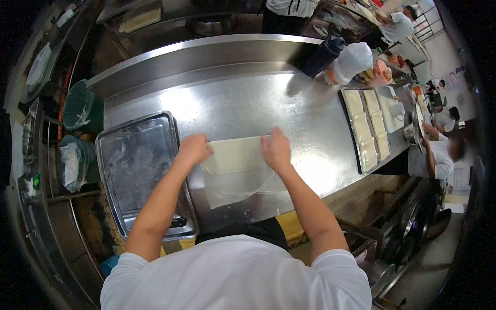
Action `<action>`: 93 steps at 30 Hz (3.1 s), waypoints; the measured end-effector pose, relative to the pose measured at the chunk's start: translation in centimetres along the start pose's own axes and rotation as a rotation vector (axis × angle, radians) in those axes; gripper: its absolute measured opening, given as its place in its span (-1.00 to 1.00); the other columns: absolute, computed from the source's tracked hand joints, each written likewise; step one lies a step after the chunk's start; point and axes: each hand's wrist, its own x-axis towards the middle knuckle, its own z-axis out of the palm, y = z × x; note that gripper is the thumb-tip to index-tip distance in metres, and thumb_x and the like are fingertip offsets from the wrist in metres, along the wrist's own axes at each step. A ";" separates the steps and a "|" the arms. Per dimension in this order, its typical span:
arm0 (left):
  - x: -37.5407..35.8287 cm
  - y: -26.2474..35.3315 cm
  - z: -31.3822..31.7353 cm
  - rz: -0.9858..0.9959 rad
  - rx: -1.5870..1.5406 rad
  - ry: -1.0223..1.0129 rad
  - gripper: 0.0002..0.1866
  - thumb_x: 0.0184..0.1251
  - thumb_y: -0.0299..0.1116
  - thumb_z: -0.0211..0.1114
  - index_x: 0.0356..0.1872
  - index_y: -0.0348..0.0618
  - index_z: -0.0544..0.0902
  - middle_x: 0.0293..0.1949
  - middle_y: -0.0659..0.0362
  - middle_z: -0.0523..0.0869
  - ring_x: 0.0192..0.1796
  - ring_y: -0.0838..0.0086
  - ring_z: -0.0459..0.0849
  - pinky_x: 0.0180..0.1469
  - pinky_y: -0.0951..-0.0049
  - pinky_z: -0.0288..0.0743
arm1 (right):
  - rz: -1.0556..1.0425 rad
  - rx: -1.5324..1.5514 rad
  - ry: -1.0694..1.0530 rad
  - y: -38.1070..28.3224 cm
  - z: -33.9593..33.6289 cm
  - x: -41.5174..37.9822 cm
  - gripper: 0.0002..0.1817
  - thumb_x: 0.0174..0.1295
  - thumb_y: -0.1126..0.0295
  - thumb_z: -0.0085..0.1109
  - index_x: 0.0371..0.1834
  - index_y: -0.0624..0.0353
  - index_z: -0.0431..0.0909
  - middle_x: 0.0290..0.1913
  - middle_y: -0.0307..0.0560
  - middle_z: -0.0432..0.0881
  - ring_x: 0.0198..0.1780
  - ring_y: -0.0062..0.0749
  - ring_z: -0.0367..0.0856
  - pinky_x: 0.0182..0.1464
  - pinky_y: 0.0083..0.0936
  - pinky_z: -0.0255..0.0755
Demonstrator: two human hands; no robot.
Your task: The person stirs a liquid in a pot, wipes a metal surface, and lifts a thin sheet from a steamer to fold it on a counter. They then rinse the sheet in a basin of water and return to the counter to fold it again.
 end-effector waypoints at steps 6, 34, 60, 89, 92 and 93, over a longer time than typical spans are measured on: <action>-1.9 0.9 -2.1 -0.013 -0.130 -0.019 -0.76 0.19 -0.17 0.48 -0.27 -0.12 0.82 -0.24 -0.07 0.82 -0.09 0.03 0.79 0.01 0.07 0.63 | -0.198 0.394 -0.307 -11.4 2.3 4.1 -0.60 0.19 0.36 0.23 0.10 0.24 0.65 0.00 0.30 0.71 0.09 0.16 0.67 0.14 -0.06 0.54; -0.7 -0.5 -0.2 -0.078 -0.415 0.002 -0.73 0.22 -0.28 0.51 -0.21 -0.31 0.83 -0.40 0.01 0.80 -0.36 0.40 0.72 -0.23 0.32 0.59 | -0.219 -0.268 -0.587 5.1 -4.1 5.2 -0.76 0.16 0.44 0.14 -0.20 0.05 0.79 -0.14 0.09 0.78 -0.05 0.08 0.73 0.02 -0.11 0.62; -17.1 1.7 2.9 -0.007 -0.576 0.330 -0.78 0.34 -0.30 0.46 -0.11 -0.21 0.83 -0.35 0.04 0.85 -0.33 0.45 0.76 -0.18 0.39 0.58 | -0.090 0.129 -0.242 6.4 -13.1 -9.1 -0.82 0.21 0.30 0.30 -0.25 0.12 0.81 -0.31 0.14 0.76 -0.23 0.12 0.73 -0.09 -0.09 0.59; -18.6 2.2 9.1 -0.214 -0.714 0.617 -0.75 0.26 -0.46 0.46 -0.05 -0.25 0.77 -0.17 0.06 0.83 -0.18 0.39 0.76 -0.09 0.37 0.62 | -0.509 0.143 -0.540 -13.6 6.1 -8.5 -0.69 0.06 0.18 0.47 -0.25 0.16 0.71 -0.22 0.09 0.75 -0.09 0.07 0.72 -0.01 -0.06 0.55; -18.0 1.8 11.1 -0.155 -0.574 0.626 -0.69 0.22 -0.45 0.48 -0.01 -0.28 0.74 -0.05 -0.02 0.79 -0.08 0.21 0.76 -0.05 0.30 0.63 | -0.527 0.193 -0.630 -13.3 4.9 -8.2 -0.70 0.05 0.16 0.49 -0.28 0.12 0.71 -0.21 0.06 0.72 -0.07 0.07 0.68 0.00 -0.08 0.53; -17.9 1.8 11.6 -0.131 -0.494 0.636 -0.70 0.23 -0.43 0.47 -0.02 -0.27 0.74 -0.04 -0.03 0.78 -0.08 0.17 0.76 -0.05 0.28 0.63 | -0.541 0.202 -0.650 -13.2 4.1 -8.1 -0.70 0.05 0.16 0.49 -0.28 0.11 0.71 -0.19 0.06 0.72 -0.05 0.07 0.66 0.01 -0.09 0.52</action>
